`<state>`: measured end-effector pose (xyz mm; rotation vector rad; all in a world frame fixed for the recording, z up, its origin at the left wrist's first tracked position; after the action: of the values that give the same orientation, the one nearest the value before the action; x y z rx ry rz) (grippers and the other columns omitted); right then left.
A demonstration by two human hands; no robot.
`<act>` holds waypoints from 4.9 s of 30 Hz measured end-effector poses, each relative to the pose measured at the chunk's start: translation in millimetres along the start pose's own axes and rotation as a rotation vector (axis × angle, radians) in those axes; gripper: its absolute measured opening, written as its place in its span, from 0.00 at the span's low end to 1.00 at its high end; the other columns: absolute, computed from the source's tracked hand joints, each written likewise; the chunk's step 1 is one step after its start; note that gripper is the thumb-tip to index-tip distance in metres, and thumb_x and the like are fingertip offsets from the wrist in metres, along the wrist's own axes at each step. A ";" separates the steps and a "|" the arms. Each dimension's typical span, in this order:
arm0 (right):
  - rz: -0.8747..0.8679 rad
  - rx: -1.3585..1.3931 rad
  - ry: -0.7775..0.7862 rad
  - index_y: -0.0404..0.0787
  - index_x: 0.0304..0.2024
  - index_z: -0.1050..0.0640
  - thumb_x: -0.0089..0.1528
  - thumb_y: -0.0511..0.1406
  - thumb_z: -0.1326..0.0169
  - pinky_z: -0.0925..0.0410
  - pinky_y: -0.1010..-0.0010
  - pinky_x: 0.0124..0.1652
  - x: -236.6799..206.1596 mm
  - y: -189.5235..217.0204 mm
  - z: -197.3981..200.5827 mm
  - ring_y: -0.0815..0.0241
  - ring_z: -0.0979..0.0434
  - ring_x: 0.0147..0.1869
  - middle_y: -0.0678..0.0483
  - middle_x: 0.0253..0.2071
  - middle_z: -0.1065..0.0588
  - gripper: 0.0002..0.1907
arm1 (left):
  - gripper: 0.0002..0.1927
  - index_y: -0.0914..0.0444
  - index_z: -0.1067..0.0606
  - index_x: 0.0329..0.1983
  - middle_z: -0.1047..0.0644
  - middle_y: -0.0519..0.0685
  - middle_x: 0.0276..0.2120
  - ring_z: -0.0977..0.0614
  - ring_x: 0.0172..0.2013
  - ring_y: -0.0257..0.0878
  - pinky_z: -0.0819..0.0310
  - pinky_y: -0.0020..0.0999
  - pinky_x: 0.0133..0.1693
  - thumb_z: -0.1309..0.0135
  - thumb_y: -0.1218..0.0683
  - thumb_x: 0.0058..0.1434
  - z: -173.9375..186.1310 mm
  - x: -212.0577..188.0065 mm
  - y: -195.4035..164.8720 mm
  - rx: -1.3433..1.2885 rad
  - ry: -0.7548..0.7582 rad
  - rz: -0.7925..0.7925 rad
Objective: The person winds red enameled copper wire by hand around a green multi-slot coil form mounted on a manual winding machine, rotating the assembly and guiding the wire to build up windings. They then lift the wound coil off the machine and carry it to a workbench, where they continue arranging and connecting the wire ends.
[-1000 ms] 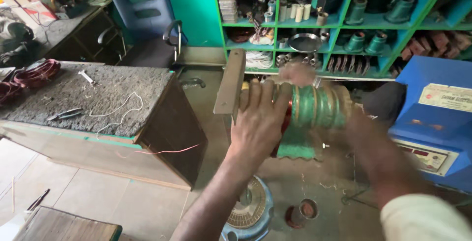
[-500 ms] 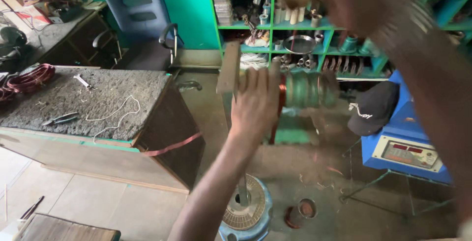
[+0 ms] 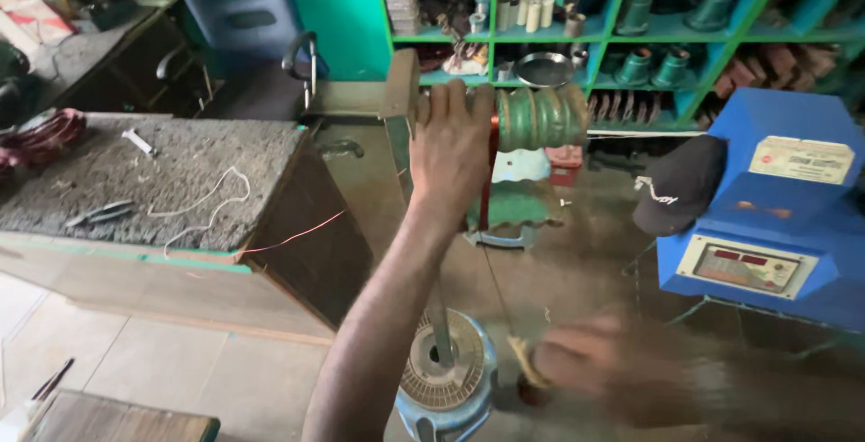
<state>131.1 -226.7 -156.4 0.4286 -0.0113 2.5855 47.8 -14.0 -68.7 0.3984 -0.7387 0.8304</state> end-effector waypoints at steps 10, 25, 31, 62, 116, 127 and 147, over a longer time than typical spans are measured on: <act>-0.474 -0.081 -0.180 0.41 0.46 0.25 0.57 0.35 0.43 0.27 0.61 0.40 105.6 -230.7 55.0 0.51 0.20 0.42 0.47 0.40 0.21 0.15 | 0.26 0.62 0.30 0.64 0.27 0.59 0.49 0.28 0.55 0.57 0.36 0.52 0.56 0.50 0.55 0.60 49.8 -50.8 -49.4 0.026 -0.054 -0.071; -0.138 -0.469 -0.265 0.48 0.41 0.19 0.57 0.35 0.40 0.38 0.34 0.41 64.2 -151.2 190.5 0.47 0.20 0.41 0.52 0.37 0.21 0.09 | 0.22 0.65 0.29 0.59 0.28 0.55 0.46 0.27 0.52 0.54 0.36 0.50 0.57 0.52 0.57 0.61 37.8 -31.2 -27.6 0.006 -0.079 -0.035; -0.462 -0.123 -0.182 0.48 0.49 0.18 0.57 0.33 0.41 0.39 0.28 0.43 87.1 -241.1 11.4 0.44 0.21 0.43 0.49 0.40 0.19 0.16 | 0.25 0.61 0.29 0.61 0.28 0.57 0.51 0.28 0.57 0.57 0.37 0.52 0.59 0.50 0.57 0.58 69.5 -63.8 -42.3 -0.050 -0.047 -0.060; -0.706 1.266 -1.107 0.38 0.55 0.25 0.66 0.44 0.53 0.32 0.47 0.62 34.9 -275.5 -28.4 0.46 0.24 0.61 0.48 0.54 0.24 0.21 | 0.29 0.59 0.27 0.56 0.26 0.56 0.47 0.28 0.51 0.56 0.34 0.51 0.50 0.41 0.58 0.46 92.4 -50.9 -5.9 0.024 0.129 -0.010; -0.798 -0.275 0.153 0.29 0.69 0.39 0.53 0.66 0.42 0.55 0.45 0.67 87.8 -101.0 -47.9 0.31 0.51 0.76 0.29 0.73 0.48 0.59 | 0.32 0.53 0.23 0.52 0.26 0.57 0.46 0.28 0.52 0.57 0.34 0.52 0.52 0.33 0.58 0.39 70.2 -31.8 -3.6 -0.087 0.071 0.082; -0.553 0.073 -0.712 0.40 0.55 0.20 0.61 0.30 0.45 0.27 0.59 0.51 27.4 -169.1 19.9 0.45 0.18 0.55 0.46 0.50 0.19 0.18 | 0.39 0.60 0.28 0.56 0.28 0.62 0.52 0.32 0.57 0.67 0.38 0.62 0.54 0.28 0.41 0.44 82.4 -27.1 -10.7 -0.023 0.421 0.111; -0.641 -0.648 -0.287 0.53 0.39 0.16 0.60 0.33 0.45 0.25 0.57 0.39 134.5 -260.7 144.4 0.49 0.17 0.40 0.50 0.36 0.18 0.09 | 0.45 0.58 0.29 0.57 0.17 0.53 0.40 0.17 0.45 0.53 0.25 0.51 0.47 0.31 0.34 0.39 69.5 31.6 35.7 -0.203 0.516 0.012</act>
<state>192.7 52.4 2.4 0.4529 -0.6749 1.7456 4.2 -16.0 3.4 -0.0091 -0.3381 0.8147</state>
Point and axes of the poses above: each hand's wrist, its own x-axis towards the middle knuckle, its own z-axis out of the back of the hand, y = z × x, the point moved 7 cm from there along x, towards the middle knuckle
